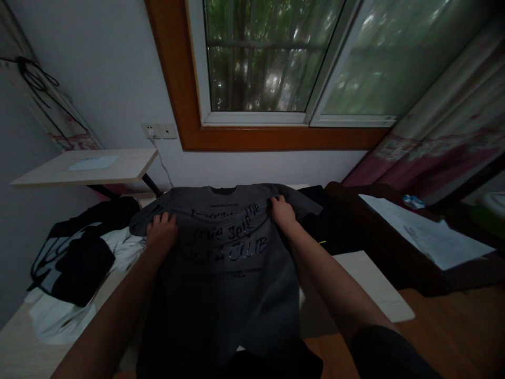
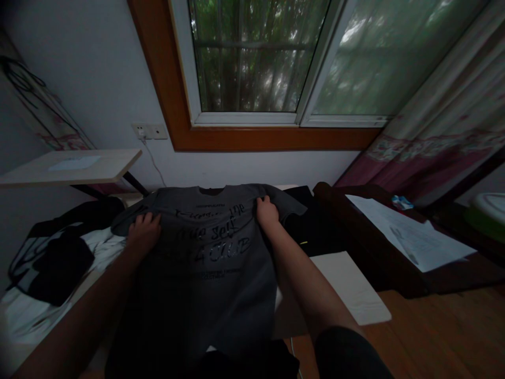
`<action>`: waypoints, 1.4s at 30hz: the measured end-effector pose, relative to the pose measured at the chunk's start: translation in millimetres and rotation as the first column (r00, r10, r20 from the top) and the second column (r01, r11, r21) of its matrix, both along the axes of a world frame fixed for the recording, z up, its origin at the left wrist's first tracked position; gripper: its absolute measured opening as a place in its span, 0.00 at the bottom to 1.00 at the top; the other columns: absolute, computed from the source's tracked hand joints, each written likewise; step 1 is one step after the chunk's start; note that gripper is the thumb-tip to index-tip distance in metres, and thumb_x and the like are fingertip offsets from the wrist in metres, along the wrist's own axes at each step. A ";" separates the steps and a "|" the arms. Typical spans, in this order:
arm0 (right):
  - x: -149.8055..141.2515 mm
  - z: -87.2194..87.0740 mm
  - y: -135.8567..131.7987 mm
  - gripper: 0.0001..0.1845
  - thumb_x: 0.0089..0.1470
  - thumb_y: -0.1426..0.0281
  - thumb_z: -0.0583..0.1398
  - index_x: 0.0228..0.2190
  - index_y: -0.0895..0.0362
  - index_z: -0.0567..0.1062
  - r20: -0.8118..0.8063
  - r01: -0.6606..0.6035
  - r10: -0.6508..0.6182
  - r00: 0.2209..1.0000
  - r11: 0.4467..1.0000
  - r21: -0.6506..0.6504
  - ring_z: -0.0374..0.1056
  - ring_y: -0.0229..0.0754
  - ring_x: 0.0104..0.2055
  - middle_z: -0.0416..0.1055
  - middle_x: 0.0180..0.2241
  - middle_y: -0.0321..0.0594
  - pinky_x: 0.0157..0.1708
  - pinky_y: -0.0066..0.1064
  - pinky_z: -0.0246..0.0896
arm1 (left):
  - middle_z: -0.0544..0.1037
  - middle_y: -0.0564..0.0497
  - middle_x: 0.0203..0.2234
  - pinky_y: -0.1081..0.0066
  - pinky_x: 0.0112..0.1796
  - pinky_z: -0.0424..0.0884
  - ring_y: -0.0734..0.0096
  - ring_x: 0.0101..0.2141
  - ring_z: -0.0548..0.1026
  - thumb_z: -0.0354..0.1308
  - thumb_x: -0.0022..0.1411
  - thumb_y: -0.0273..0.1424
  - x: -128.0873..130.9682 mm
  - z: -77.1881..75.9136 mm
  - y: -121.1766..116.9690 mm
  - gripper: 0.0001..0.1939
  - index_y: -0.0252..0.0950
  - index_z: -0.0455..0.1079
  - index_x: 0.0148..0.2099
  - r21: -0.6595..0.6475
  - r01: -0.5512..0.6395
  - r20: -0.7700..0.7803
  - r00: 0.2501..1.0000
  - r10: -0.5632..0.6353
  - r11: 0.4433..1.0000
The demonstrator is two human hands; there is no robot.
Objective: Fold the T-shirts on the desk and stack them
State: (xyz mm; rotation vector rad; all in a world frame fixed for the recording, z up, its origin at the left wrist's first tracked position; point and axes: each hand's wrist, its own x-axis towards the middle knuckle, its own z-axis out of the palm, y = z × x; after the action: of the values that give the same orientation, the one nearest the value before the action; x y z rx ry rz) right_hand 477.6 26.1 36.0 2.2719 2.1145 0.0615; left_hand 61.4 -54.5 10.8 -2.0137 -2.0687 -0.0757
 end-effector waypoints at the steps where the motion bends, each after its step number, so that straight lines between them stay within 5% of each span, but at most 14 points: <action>1: -0.6 0.3 3.8 0.25 0.69 0.73 0.45 0.62 0.55 0.67 -0.006 -0.001 0.001 1.000 1.000 0.002 0.76 0.49 0.46 0.62 0.57 0.58 0.45 0.37 0.69 | 0.71 0.33 0.55 0.50 0.46 0.69 0.42 0.54 0.66 0.45 0.70 0.31 -0.4 -0.9 4.2 0.25 0.34 0.69 0.65 0.006 -0.005 0.001 1.000 0.005 1.000; 13: 1.2 -16.8 10.6 0.24 0.67 0.72 0.49 0.60 0.58 0.72 -0.125 -0.017 0.038 0.991 0.987 0.161 0.71 0.50 0.49 0.66 0.55 0.54 0.51 0.35 0.65 | 0.72 0.35 0.54 0.52 0.47 0.67 0.44 0.54 0.65 0.46 0.71 0.33 0.3 -4.9 22.3 0.25 0.38 0.69 0.65 0.083 -0.096 0.071 0.993 0.090 0.992; 22: 4.8 -29.7 -51.0 0.26 0.68 0.61 0.53 0.64 0.48 0.67 -0.119 -0.011 0.043 0.992 0.966 0.257 0.61 0.55 0.57 0.59 0.62 0.50 0.55 0.42 0.59 | 0.68 0.34 0.55 0.54 0.45 0.68 0.45 0.51 0.65 0.47 0.71 0.34 11.5 -3.6 -11.4 0.23 0.40 0.71 0.63 0.112 -0.067 0.093 0.994 0.057 0.991; 28: 5.8 -28.8 -82.8 0.24 0.68 0.59 0.52 0.61 0.51 0.71 -0.052 -0.068 0.082 0.995 0.968 0.241 0.59 0.57 0.57 0.64 0.57 0.53 0.55 0.44 0.57 | 0.68 0.37 0.53 0.58 0.44 0.67 0.49 0.49 0.66 0.47 0.72 0.37 14.4 6.4 -51.6 0.21 0.42 0.73 0.60 0.062 -0.085 0.067 0.994 0.081 0.994; 34: 6.5 -31.0 -86.8 0.26 0.70 0.63 0.49 0.64 0.54 0.66 -0.020 -0.152 0.161 0.987 0.962 0.226 0.54 0.56 0.65 0.62 0.65 0.50 0.61 0.44 0.55 | 0.71 0.39 0.55 0.58 0.44 0.66 0.48 0.50 0.67 0.44 0.73 0.36 5.5 7.6 -69.8 0.23 0.42 0.71 0.63 0.003 -0.048 0.016 0.999 0.048 0.999; 42: 4.0 -35.2 -68.8 0.27 0.70 0.65 0.47 0.65 0.58 0.65 -0.025 -0.158 0.168 0.986 0.964 0.215 0.52 0.53 0.70 0.62 0.66 0.50 0.63 0.43 0.56 | 0.72 0.44 0.62 0.51 0.51 0.62 0.48 0.60 0.62 0.44 0.72 0.30 0.9 -1.2 -59.1 0.23 0.42 0.69 0.64 0.059 0.030 0.046 0.998 -0.032 0.998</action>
State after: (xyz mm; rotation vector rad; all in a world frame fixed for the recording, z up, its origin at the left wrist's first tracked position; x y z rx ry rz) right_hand 481.5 -42.7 0.7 2.2171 2.4217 0.2576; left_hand 62.3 -113.6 9.6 -2.0280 -2.0387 -0.1879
